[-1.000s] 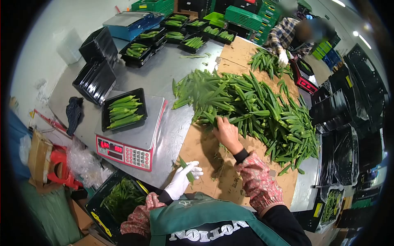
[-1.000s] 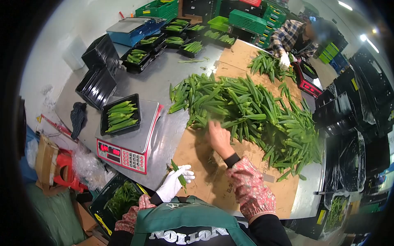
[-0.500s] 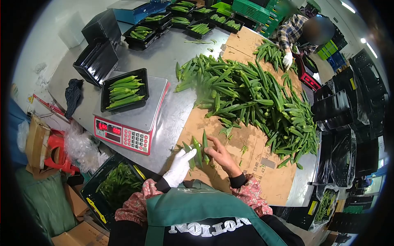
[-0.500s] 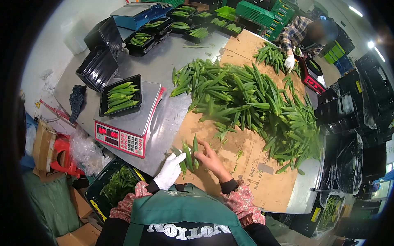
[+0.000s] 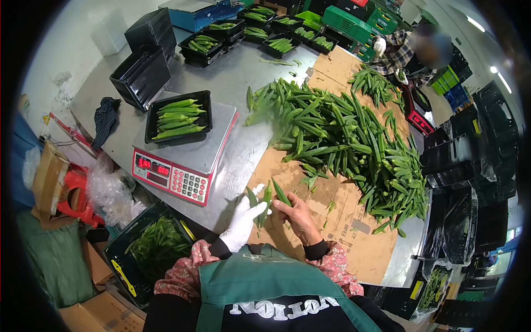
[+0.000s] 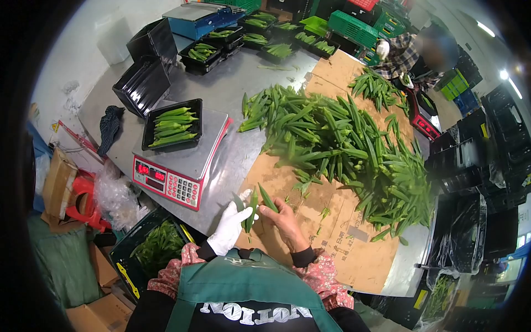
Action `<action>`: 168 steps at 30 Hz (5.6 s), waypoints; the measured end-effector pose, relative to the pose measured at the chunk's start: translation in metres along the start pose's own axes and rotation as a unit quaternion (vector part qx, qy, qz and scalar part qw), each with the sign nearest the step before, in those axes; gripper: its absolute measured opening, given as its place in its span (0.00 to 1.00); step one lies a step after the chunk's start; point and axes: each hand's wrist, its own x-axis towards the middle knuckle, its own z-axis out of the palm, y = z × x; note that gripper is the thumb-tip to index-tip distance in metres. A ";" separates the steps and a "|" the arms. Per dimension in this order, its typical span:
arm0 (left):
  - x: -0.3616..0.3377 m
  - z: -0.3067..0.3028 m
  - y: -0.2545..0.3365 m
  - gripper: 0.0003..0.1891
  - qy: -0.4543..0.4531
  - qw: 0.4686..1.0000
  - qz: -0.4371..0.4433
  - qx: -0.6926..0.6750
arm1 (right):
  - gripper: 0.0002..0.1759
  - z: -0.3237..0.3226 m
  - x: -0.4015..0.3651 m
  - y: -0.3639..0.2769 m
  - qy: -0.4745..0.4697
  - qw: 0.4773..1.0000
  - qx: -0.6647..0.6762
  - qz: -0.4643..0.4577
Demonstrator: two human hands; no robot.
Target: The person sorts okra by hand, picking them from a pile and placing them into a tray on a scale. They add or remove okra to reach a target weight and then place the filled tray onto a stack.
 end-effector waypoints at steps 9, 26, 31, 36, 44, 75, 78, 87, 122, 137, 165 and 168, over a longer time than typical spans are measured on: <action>0.008 -0.017 0.004 0.22 -0.051 0.998 -0.024 -0.006 | 0.14 0.025 0.008 -0.009 -0.017 1.000 0.007 -0.006; 0.008 -0.062 0.023 0.17 -0.077 0.990 -0.116 -0.030 | 0.12 0.254 0.194 -0.132 -0.144 0.579 -0.617 -0.513; 0.015 -0.087 -0.002 0.17 -0.107 0.993 -0.045 -0.038 | 0.13 0.244 0.190 -0.117 -0.117 0.640 -0.587 -0.482; 0.012 -0.084 0.018 0.21 -0.151 0.972 -0.075 -0.166 | 0.10 0.161 0.136 -0.112 -0.019 0.863 -0.387 -0.325; 0.029 -0.083 0.006 0.20 -0.066 0.997 -0.035 0.037 | 0.14 0.074 0.047 -0.004 0.045 0.876 -0.444 -0.183; 0.015 -0.067 -0.009 0.16 -0.139 0.964 -0.118 -0.195 | 0.14 0.099 0.090 -0.072 0.007 0.888 -0.423 -0.181; 0.023 -0.073 -0.021 0.18 -0.140 0.959 -0.118 -0.216 | 0.14 0.147 0.119 -0.107 -0.018 0.801 -0.489 -0.345; 0.010 -0.072 0.039 0.16 -0.028 0.973 -0.106 -0.205 | 0.15 0.231 0.230 -0.112 -0.080 0.589 -0.612 -0.522; -0.019 -0.182 0.227 0.17 0.131 0.924 0.198 -0.300 | 0.11 0.165 0.241 -0.127 -0.009 0.947 -0.290 -0.139; 0.019 -0.290 0.277 0.15 0.229 0.793 0.421 -0.375 | 0.08 0.023 0.421 -0.231 0.207 0.912 -0.257 -0.242; -0.001 -0.321 0.246 0.12 0.308 0.781 0.426 -0.338 | 0.11 0.227 0.519 -0.254 0.065 0.948 -0.186 -0.251; -0.004 -0.325 0.240 0.13 0.258 0.810 0.436 -0.295 | 0.11 0.220 0.493 -0.248 0.034 0.943 -0.193 -0.268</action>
